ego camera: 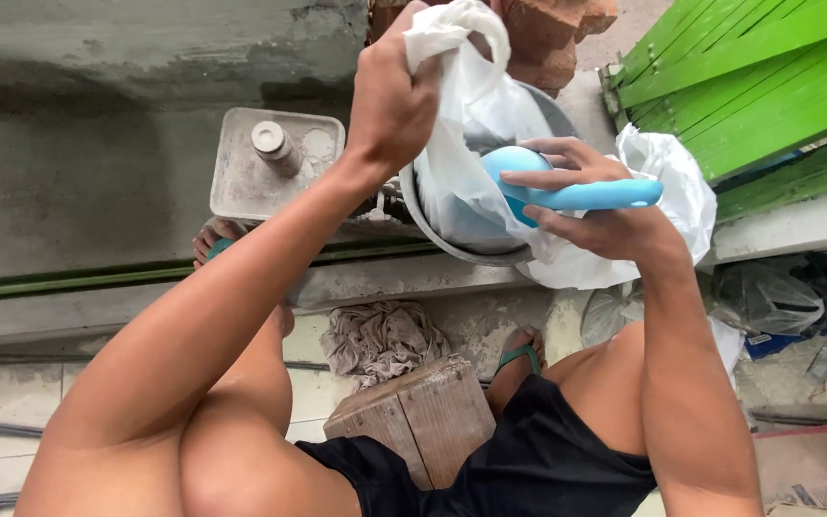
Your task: The person scoops a gray granular material from a white plastic bag using a blue plastic scoop and pours it into a metal bucket. The person holds the bag open with one hand while repeatedly scooping and transferring the material.
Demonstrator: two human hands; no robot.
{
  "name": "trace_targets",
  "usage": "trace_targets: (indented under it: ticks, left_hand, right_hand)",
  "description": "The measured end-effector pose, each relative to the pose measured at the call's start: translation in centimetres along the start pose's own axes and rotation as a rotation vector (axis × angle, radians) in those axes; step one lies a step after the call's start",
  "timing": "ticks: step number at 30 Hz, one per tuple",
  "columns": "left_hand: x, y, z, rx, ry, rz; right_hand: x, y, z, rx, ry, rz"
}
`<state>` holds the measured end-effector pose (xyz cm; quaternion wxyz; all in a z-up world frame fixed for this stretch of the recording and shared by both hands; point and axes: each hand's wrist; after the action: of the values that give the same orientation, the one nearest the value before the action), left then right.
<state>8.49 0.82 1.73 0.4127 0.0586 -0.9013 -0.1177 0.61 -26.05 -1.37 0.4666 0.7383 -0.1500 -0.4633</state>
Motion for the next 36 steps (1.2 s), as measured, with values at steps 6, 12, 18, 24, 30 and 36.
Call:
trace_targets:
  ticks: [6, 12, 18, 24, 30, 36]
  left_hand:
    - [1.0, -0.7, 0.6, -0.096, -0.083, 0.025]
    - [0.6, -1.2, 0.8, -0.174, -0.102, 0.052]
    - [-1.9, -0.6, 0.1, -0.034, 0.125, 0.036]
    - [-2.1, -0.3, 0.5, -0.075, 0.112, -0.024]
    - [-0.5, -0.5, 0.6, -0.172, 0.050, 0.001]
    - [-1.0, -1.3, 0.4, -0.171, 0.010, -0.032]
  right_hand:
    - [-0.1, -1.4, -1.3, 0.062, 0.006, 0.031]
    - [0.9, -3.3, -3.1, 0.010, -0.117, 0.105]
    - [0.4, -2.9, -1.7, -0.011, -0.056, -0.023]
    - [0.9, -2.3, -1.0, 0.085, -0.027, 0.014]
    - [0.8, -4.4, -2.0, 0.093, -0.040, -0.017]
    - [0.1, -5.3, -1.6, 0.279, -0.127, -0.024]
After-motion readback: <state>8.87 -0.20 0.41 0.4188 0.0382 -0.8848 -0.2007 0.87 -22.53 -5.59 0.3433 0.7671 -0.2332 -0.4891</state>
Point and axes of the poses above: each hand's wrist, its own z-axis away from the middle knuckle, its own y-axis out of the back of the hand, x = y × z, and after that the axes turned 3 degrees about -y, right-handed
